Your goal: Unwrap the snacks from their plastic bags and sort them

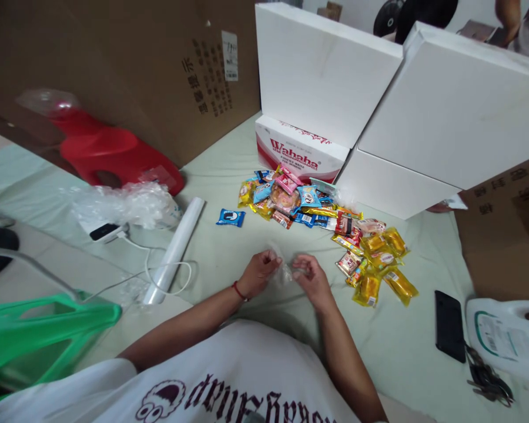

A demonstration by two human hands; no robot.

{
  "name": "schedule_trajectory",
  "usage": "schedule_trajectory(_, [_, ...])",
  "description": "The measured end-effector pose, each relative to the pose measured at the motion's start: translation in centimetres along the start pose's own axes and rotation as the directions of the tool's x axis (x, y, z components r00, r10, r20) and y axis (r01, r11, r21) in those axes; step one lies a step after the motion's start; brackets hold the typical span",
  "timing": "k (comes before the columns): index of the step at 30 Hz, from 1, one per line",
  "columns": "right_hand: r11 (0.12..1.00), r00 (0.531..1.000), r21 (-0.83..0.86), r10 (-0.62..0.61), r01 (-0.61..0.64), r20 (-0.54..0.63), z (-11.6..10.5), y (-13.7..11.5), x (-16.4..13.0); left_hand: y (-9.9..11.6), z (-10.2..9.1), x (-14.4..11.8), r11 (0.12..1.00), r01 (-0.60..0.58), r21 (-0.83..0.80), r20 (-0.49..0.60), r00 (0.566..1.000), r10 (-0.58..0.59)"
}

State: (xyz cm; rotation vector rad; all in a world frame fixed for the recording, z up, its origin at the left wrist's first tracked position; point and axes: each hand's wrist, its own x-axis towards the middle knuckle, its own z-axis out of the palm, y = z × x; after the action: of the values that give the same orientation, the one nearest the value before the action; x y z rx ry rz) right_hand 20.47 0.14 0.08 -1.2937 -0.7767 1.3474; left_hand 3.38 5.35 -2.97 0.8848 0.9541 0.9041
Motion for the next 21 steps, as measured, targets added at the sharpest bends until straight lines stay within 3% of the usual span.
schedule_trajectory(2, [0.998, 1.0, -0.051, 0.027, -0.026, 0.008, 0.3, 0.3, 0.2, 0.0, 0.1, 0.1, 1.0, 0.013, -0.012, 0.009, 1.0, -0.013])
schedule_trajectory(4, [0.999, 0.997, -0.019, 0.037, -0.039, -0.07, 0.1, 0.6, 0.6, 0.0, -0.1, 0.2, 0.998, 0.041, -0.053, 0.018, 0.999, -0.04])
schedule_trajectory(9, [0.996, 0.962, 0.088, 0.029, -0.005, -0.272, -3.2, 1.0, 0.9, 0.8, -2.1, 0.5, 0.974, 0.125, -0.189, 0.027, 0.992, -0.122])
schedule_trajectory(12, [1.0, 0.925, 0.009, -0.004, 0.008, -0.38, -5.1, 1.1, 0.0, 1.1, -3.0, 0.5, 0.976, 0.085, -0.2, -0.013, 0.996, -0.089])
schedule_trajectory(15, [0.992, 0.883, -0.126, -0.086, 0.031, -0.462, -4.9, 0.4, -1.0, 1.2, -2.9, 0.4, 0.997, -0.032, -0.076, -0.008, 0.999, 0.032])
schedule_trajectory(17, [0.99, 0.929, -0.139, -0.055, 0.004, -0.365, -3.2, -0.5, -1.4, 1.3, -2.4, 0.1, 0.99, -0.127, 0.056, 0.024, 0.992, 0.126])
schedule_trajectory(19, [0.985, 0.984, -0.174, -0.014, -0.017, -0.178, -0.8, -1.4, -1.1, 1.7, -1.8, -0.3, 0.959, -0.206, 0.195, 0.061, 0.978, 0.198])
schedule_trajectory(21, [0.963, 0.998, -0.266, -0.053, 0.041, -0.035, 1.6, -2.0, -0.4, 2.2, -1.3, -0.8, 0.919, -0.258, 0.298, 0.11, 0.966, 0.235])
